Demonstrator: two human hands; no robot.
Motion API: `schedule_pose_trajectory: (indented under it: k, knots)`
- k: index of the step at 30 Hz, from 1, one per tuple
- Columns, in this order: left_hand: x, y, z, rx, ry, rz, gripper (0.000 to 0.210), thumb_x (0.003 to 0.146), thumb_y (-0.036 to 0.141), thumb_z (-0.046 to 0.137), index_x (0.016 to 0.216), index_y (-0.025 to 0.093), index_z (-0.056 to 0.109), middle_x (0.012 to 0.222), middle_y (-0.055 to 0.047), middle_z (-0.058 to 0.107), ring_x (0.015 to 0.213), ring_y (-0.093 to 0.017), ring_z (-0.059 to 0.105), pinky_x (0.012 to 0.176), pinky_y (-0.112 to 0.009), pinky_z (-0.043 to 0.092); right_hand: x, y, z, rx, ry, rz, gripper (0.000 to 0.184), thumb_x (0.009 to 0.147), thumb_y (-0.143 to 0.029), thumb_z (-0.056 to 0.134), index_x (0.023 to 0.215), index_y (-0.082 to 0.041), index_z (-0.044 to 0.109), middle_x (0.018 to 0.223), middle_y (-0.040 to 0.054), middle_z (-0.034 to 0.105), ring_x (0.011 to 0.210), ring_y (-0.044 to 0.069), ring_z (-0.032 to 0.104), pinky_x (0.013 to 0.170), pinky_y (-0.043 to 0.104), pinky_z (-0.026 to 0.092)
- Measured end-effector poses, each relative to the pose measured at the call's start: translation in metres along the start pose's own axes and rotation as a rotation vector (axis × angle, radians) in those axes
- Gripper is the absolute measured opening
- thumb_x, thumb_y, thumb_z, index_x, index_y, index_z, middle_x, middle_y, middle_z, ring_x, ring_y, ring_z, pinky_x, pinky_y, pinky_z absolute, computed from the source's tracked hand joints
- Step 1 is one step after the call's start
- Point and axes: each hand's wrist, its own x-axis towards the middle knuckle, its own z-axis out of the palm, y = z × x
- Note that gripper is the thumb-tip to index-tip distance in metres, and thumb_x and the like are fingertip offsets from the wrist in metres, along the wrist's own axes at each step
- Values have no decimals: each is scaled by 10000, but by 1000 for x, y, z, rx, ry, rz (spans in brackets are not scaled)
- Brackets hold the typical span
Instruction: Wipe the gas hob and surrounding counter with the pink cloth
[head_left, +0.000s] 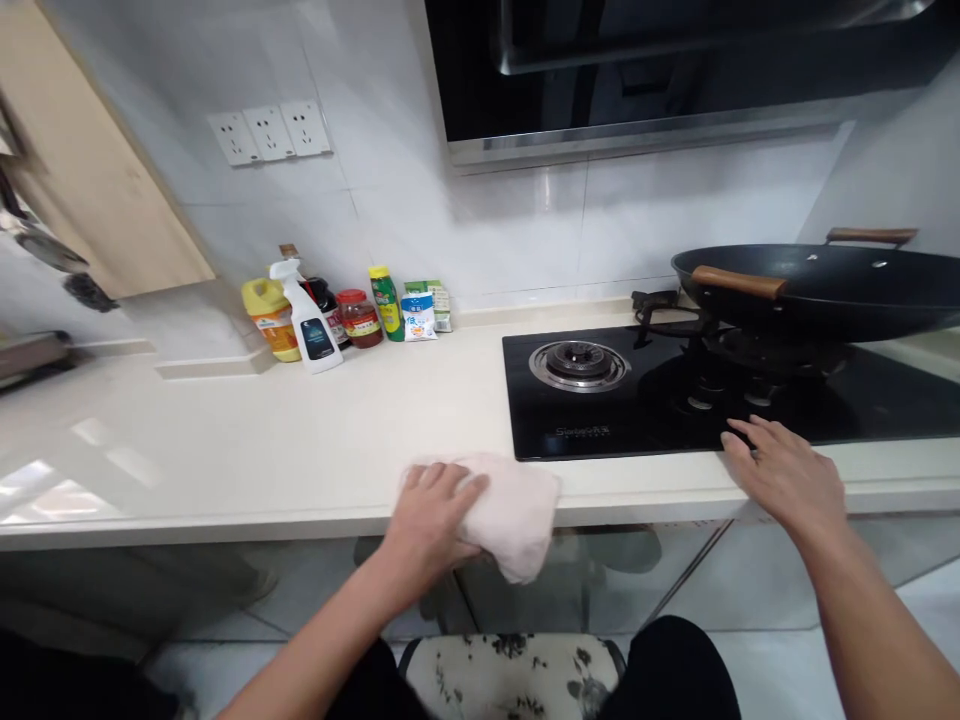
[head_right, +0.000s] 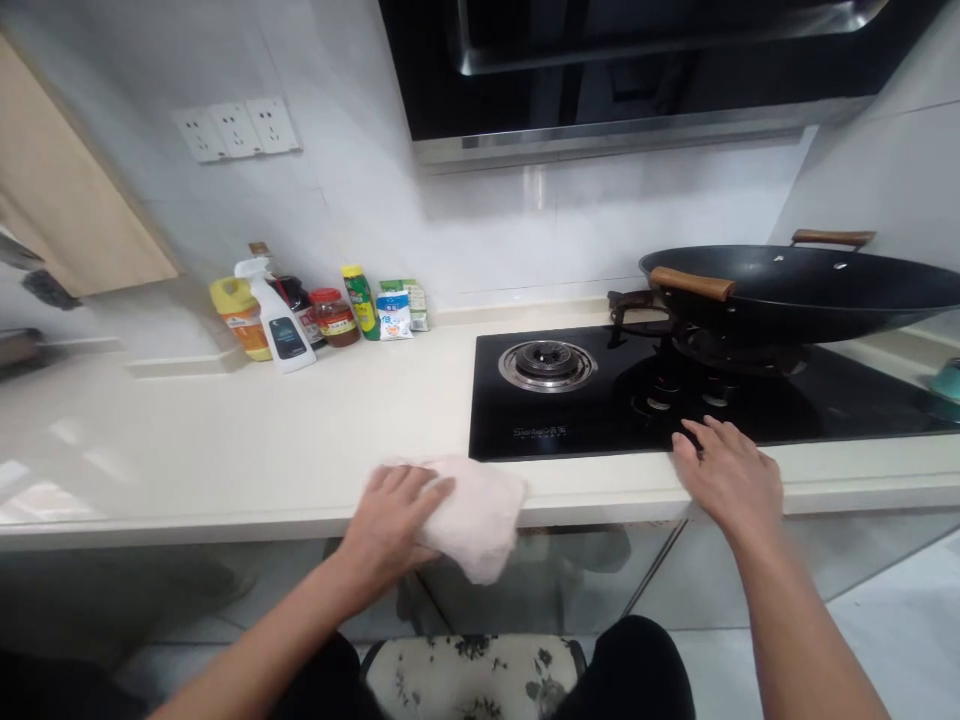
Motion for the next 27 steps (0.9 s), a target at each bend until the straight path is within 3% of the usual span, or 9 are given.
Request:
schedule_pose_trajectory:
  k: [6,10,14,17,20,23,27]
  knots:
    - [-63,-102,-19,59,-104,-190,855,669,680,808,1374,241,600,1400,-127,612,1258,-333,551,1050,-451,383,3,6,3,8,-1,-28,622,966,-561,311,1360,-179,604,1497,150,503,1421,381,402,1112,579,357]
    - [-100,-144,-29,131,-175,-335,832,732,727,723,1437,318,553,1474,-100,564,1328,-356,514,1093,-498,346,3,12,7,28,44,-58,596,924,-613,326,1260,-246,654,1445,143,548,1363,415,466,1082,598,394]
    - [-129,-143,-31,199,-89,-498,667,823,610,684,1424,345,569,1557,-100,465,1404,-407,416,1059,-579,371,-16,-15,6,187,90,-191,546,930,-637,335,1167,-280,673,1404,99,569,1299,378,532,1084,572,424]
    - [-143,-122,-21,185,28,-549,468,912,489,589,1356,345,634,1529,-93,497,1422,-393,394,1049,-567,405,-38,-57,7,324,93,-323,495,960,-591,360,1144,-259,678,1338,74,612,1253,300,574,1093,504,441]
    - [-149,-100,-7,189,102,-593,455,977,421,463,1405,332,593,1545,-96,473,1484,-391,293,1055,-596,393,-54,-93,12,354,127,-409,463,985,-543,355,1129,-255,687,1284,64,652,1200,278,605,1075,498,444]
    - [-145,-93,-4,189,56,-634,511,1013,436,351,1493,327,489,1606,-90,384,1524,-381,196,1074,-654,338,-59,-108,17,321,179,-444,429,996,-507,369,1107,-255,697,1234,53,685,1183,288,611,1073,526,430]
    - [-117,-117,-16,163,-151,-687,604,955,585,419,1501,334,477,1618,-80,368,1504,-387,243,1122,-656,264,-60,-106,20,304,228,-454,401,989,-494,387,1090,-257,694,1207,54,702,1168,306,616,1042,551,443]
